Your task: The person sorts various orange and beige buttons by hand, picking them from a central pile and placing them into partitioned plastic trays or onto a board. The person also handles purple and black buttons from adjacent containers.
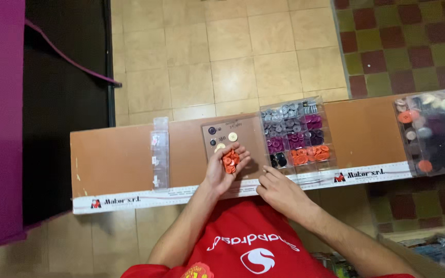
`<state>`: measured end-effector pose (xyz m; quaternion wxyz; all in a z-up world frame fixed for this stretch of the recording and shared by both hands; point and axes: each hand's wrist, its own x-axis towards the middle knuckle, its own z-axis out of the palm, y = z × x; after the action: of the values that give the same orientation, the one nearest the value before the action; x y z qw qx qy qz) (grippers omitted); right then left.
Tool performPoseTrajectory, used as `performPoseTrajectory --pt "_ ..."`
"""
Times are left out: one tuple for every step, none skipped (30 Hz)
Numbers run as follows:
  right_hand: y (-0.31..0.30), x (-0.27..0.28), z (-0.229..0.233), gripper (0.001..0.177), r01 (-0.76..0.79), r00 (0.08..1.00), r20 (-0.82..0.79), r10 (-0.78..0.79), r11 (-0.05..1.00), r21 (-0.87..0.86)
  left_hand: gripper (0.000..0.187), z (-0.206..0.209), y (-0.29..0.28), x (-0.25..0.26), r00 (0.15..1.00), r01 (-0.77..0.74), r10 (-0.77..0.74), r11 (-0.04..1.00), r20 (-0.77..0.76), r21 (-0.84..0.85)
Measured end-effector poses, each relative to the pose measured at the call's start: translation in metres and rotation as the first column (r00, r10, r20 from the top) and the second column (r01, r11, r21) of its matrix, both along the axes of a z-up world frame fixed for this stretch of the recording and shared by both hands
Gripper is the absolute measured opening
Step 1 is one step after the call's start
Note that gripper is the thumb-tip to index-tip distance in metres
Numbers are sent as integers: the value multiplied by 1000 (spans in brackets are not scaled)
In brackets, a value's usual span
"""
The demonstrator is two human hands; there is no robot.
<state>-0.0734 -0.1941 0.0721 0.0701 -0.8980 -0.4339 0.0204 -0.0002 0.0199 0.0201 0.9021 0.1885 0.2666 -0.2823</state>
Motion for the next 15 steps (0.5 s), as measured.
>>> performPoseTrajectory --pt "3 1 4 11 11 1000 4 -11 1000 1 32 2 0 1 1000 11 -11 1000 4 1" --pt "6 3 7 11 20 1000 0 -20 1000 -15 32 3 0 1 1000 9 -9 1000 -1 2" --pt "9 4 11 11 28 1000 -4 -28 999 -30 31 5 1 1 1000 7 -7 1000 -6 3" --pt "11 5 11 11 31 1000 0 -31 999 -31 31 6 1 1 1000 9 -9 1000 -3 2" --pt "12 7 11 10 27 1000 -2 -27 996 -81 30 7 0 0 1000 4 -4 1000 -3 7" --pt "13 7 11 10 22 1000 -7 -23 991 -130 29 9 0 -2 1000 -1 1 1000 -6 11" --pt "17 10 15 10 24 1000 -7 -25 991 -132 29 9 -2 -3 1000 1 -1 1000 -6 10" --pt "22 13 19 12 22 997 -69 -34 985 -169 29 9 -2 -3 1000 -22 22 1000 -12 -1" --pt "26 16 23 14 18 991 -129 -45 978 -206 29 10 -3 -4 999 -46 46 999 -18 -13" --pt "26 19 21 14 8 991 -128 -35 979 -206 29 11 -3 -6 998 -57 56 998 -17 -13" --pt "26 21 18 12 -18 989 -146 -16 974 -225 28 11 -4 -8 997 -73 73 997 -22 -15" --pt "26 25 16 11 -45 987 -164 5 968 -245 27 12 -5 -9 995 -91 91 996 -28 -19" --pt "25 26 13 11 -58 987 -163 17 967 -247 27 10 -6 -10 994 -104 104 994 -27 -20" --pt "23 27 9 11 -91 986 -160 52 964 -248 27 8 -8 -11 991 -135 135 990 -24 -25" --pt "21 27 5 11 -125 984 -158 87 960 -249 27 5 -10 -12 986 -166 166 986 -21 -30"
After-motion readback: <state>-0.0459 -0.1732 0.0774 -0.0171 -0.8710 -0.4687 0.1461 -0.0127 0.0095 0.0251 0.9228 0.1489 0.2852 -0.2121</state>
